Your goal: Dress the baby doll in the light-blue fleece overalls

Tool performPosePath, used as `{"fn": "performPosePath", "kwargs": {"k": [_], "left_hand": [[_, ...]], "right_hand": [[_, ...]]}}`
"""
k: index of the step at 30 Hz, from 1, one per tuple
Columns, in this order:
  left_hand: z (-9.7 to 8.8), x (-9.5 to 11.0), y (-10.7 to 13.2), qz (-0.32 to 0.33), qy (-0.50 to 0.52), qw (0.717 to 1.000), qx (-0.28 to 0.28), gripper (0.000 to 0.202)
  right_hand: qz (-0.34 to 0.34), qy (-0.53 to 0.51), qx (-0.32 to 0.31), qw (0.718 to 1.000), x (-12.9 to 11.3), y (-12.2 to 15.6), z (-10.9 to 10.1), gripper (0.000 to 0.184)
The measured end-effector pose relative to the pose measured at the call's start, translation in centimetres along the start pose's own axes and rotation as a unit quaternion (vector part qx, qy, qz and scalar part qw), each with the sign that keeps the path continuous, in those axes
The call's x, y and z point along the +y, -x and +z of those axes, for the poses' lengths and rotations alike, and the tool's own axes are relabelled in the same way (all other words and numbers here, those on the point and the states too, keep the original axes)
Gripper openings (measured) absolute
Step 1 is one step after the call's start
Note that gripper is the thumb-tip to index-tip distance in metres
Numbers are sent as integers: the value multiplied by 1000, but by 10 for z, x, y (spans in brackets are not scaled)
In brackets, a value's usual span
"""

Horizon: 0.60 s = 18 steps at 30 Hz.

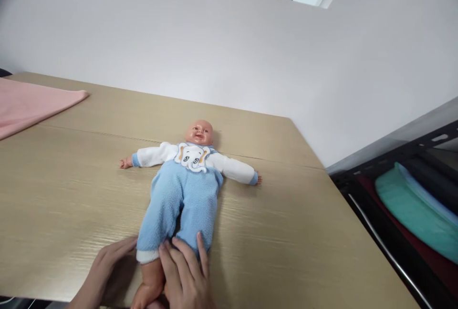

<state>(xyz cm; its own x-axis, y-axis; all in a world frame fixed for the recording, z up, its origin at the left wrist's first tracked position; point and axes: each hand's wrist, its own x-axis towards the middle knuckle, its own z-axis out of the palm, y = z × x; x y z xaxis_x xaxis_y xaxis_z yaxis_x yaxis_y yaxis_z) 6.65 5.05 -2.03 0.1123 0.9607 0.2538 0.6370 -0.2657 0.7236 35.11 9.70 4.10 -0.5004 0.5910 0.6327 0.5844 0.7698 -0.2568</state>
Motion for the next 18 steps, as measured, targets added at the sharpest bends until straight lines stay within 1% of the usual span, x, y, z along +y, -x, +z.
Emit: {"fn": "performPosePath", "kwargs": {"k": [1, 3, 5, 8, 10, 11, 12, 14, 15, 16, 17, 18], "left_hand": [[-6, 7, -3, 28, 3, 1000, -8, 93], [-15, 19, -11, 70, 10, 997, -17, 98], [-17, 24, -15, 78, 13, 997, -15, 96], [-15, 18, -10, 82, -1, 997, -5, 95], [-17, 9, -2, 85, -31, 996, 18, 100], [-20, 5, 1, 83, -45, 995, 29, 103], [-26, 3, 3, 79, -53, 995, 32, 106], [-40, 6, -4, 70, -42, 997, 19, 111], [-47, 11, -12, 75, -26, 997, 1, 110], [-53, 19, -25, 81, -8, 997, -2, 109], [-57, 29, -40, 90, 8, 996, -8, 101], [-59, 41, -59, 99, 18, 995, -12, 85]], "right_hand": [[5, -12, -6, 1000, -2, 0, -2, 53], [19, -32, -20, 999, -4, 1, -4, 63], [32, -41, -27, 998, -6, 1, -6, 68], [33, -47, -31, 998, -4, 4, -13, 63], [36, -74, -31, 996, 1, 9, -24, 60], [54, -93, -20, 994, 5, 13, -33, 58], [85, -109, -3, 990, 11, 17, -42, 55], [179, -108, 41, 977, 28, 22, -62, 52], [222, -84, 57, 970, 41, 23, -71, 51], [256, -55, 56, 964, 56, 22, -78, 53], [272, -30, 60, 960, 74, 21, -84, 54], [283, -11, 57, 957, 94, 18, -88, 58]]}}
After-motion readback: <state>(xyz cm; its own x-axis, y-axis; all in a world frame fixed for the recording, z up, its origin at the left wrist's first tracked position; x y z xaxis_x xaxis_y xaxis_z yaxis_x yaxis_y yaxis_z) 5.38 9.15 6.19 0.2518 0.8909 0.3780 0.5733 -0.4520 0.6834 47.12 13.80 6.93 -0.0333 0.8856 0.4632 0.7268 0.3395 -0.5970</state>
